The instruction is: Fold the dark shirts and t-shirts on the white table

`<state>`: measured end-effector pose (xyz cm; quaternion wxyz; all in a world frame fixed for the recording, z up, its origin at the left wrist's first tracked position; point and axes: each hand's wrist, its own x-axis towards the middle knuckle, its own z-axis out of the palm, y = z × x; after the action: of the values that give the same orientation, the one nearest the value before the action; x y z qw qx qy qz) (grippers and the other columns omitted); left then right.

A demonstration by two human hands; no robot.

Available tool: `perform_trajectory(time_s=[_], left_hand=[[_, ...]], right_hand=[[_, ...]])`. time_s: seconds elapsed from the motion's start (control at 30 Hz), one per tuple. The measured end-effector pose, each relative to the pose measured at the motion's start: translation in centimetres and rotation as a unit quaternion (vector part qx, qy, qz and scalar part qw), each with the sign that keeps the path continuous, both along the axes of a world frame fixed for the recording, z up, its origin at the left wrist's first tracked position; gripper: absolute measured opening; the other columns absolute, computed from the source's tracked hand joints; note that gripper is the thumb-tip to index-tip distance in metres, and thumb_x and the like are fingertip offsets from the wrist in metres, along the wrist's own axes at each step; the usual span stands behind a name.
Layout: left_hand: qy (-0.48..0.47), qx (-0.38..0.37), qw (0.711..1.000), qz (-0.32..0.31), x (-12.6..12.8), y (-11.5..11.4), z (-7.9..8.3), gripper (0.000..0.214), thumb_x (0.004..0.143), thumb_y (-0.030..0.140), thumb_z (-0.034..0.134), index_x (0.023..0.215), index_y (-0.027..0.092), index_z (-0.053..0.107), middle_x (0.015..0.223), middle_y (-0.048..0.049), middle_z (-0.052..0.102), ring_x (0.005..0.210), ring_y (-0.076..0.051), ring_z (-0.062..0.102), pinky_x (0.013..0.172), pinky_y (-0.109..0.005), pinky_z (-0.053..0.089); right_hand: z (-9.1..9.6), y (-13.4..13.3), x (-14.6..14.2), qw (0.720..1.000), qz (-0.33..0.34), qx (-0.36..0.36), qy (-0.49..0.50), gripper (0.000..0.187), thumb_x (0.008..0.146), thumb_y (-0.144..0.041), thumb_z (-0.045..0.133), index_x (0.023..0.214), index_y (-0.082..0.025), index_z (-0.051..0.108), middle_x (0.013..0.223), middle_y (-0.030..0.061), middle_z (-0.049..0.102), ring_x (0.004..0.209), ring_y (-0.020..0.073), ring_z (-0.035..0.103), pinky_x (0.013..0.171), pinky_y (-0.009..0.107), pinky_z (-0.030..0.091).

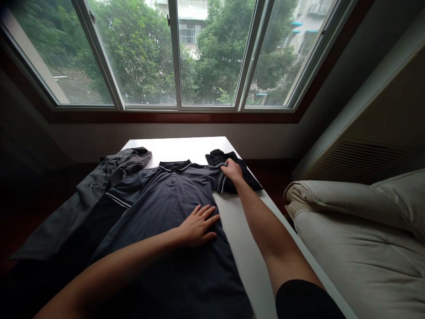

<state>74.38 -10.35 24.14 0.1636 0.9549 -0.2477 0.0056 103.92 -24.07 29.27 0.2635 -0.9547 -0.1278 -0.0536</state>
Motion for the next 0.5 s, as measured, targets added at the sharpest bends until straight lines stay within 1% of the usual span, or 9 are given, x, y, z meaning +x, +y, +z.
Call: perform_trajectory(time_s=[0.1, 0.17, 0.23, 0.27, 0.33, 0.37, 0.4, 0.43, 0.5], left_hand=[[-0.005, -0.009, 1.0, -0.006, 0.1, -0.2, 0.5, 0.068, 0.1, 0.058, 0.051, 0.158, 0.024, 0.04, 0.168, -0.0136, 0.033, 0.155, -0.035, 0.027, 0.125, -0.06, 0.022], [-0.013, -0.017, 0.999, -0.025, -0.4, -0.4, 1.1, 0.065, 0.099, 0.054, 0.056, 0.155, 0.024, 0.044, 0.166, -0.0135, 0.036, 0.154, -0.035, 0.03, 0.124, -0.058, 0.025], [-0.022, -0.025, 0.998, -0.058, -1.2, -0.6, 1.9, 0.06, 0.099, 0.05, 0.057, 0.152, 0.023, 0.048, 0.164, -0.013, 0.04, 0.151, -0.033, 0.035, 0.123, -0.053, 0.029], [-0.025, -0.029, 0.996, -0.082, -1.8, -0.6, 2.4, 0.056, 0.1, 0.048, 0.057, 0.15, 0.024, 0.05, 0.162, -0.0121, 0.043, 0.149, -0.031, 0.039, 0.123, -0.05, 0.031], [-0.025, -0.032, 0.991, -0.129, -3.0, -0.6, 3.3, 0.049, 0.102, 0.045, 0.055, 0.146, 0.026, 0.054, 0.159, -0.0094, 0.048, 0.145, -0.028, 0.046, 0.121, -0.044, 0.034], [-0.023, -0.033, 0.989, -0.145, -3.6, -0.4, 3.7, 0.046, 0.102, 0.044, 0.054, 0.145, 0.027, 0.055, 0.158, -0.0083, 0.049, 0.142, -0.027, 0.048, 0.12, -0.042, 0.036], [-0.021, -0.032, 0.987, -0.154, -4.1, -0.3, 4.0, 0.045, 0.102, 0.043, 0.055, 0.145, 0.028, 0.055, 0.158, -0.0076, 0.05, 0.14, -0.026, 0.05, 0.119, -0.041, 0.037], [-0.019, -0.031, 0.987, -0.156, -4.6, 0.0, 4.1, 0.045, 0.102, 0.043, 0.055, 0.144, 0.028, 0.056, 0.157, -0.0076, 0.05, 0.139, -0.026, 0.052, 0.119, -0.04, 0.039], [-0.019, -0.025, 0.989, -0.147, -5.4, 0.7, 4.1, 0.044, 0.101, 0.042, 0.057, 0.143, 0.027, 0.057, 0.156, -0.0083, 0.051, 0.137, -0.027, 0.053, 0.117, -0.04, 0.04]], right_hand=[[1.8, 2.2, -0.7, 0.995, 0.022, 0.09, 0.035, 0.017, 0.083, -0.029, 0.073, 0.089, -0.02, 0.06, 0.077, 0.002, 0.06, 0.067, 0.0151, 0.054, 0.059, 0.023, 0.041], [2.9, 4.2, -1.7, 0.975, 0.07, 0.177, 0.114, 0.019, 0.085, -0.03, 0.074, 0.091, -0.02, 0.059, 0.07, -0.0019, 0.054, 0.056, 0.0108, 0.046, 0.051, 0.02, 0.037], [3.7, 6.4, -2.9, 0.939, 0.121, 0.254, 0.197, 0.022, 0.087, -0.034, 0.074, 0.094, -0.02, 0.058, 0.067, -0.0036, 0.052, 0.05, 0.0085, 0.043, 0.047, 0.019, 0.036], [4.0, 7.5, -3.5, 0.917, 0.155, 0.28, 0.239, 0.023, 0.089, -0.037, 0.073, 0.096, -0.02, 0.059, 0.069, -0.0025, 0.055, 0.05, 0.0088, 0.046, 0.047, 0.019, 0.039], [3.8, 9.5, -4.7, 0.867, 0.23, 0.305, 0.319, 0.028, 0.094, -0.044, 0.068, 0.104, -0.019, 0.061, 0.08, 0.0032, 0.065, 0.059, 0.013, 0.06, 0.053, 0.023, 0.05], [3.4, 10.3, -5.3, 0.849, 0.258, 0.303, 0.346, 0.03, 0.097, -0.047, 0.064, 0.108, -0.019, 0.061, 0.088, 0.0065, 0.069, 0.067, 0.0162, 0.066, 0.059, 0.027, 0.055], [2.8, 10.9, -5.9, 0.847, 0.272, 0.294, 0.35, 0.032, 0.099, -0.048, 0.06, 0.111, -0.019, 0.062, 0.095, 0.0089, 0.071, 0.076, 0.0193, 0.07, 0.065, 0.031, 0.059], [1.9, 11.3, -6.4, 0.862, 0.274, 0.277, 0.325, 0.032, 0.101, -0.048, 0.056, 0.112, -0.019, 0.063, 0.101, 0.0103, 0.072, 0.085, 0.0216, 0.072, 0.072, 0.034, 0.061], [-0.3, 11.5, -7.3, 0.919, 0.262, 0.214, 0.204, 0.029, 0.102, -0.044, 0.054, 0.114, -0.02, 0.066, 0.111, 0.0106, 0.072, 0.102, 0.0243, 0.071, 0.089, 0.04, 0.059]])
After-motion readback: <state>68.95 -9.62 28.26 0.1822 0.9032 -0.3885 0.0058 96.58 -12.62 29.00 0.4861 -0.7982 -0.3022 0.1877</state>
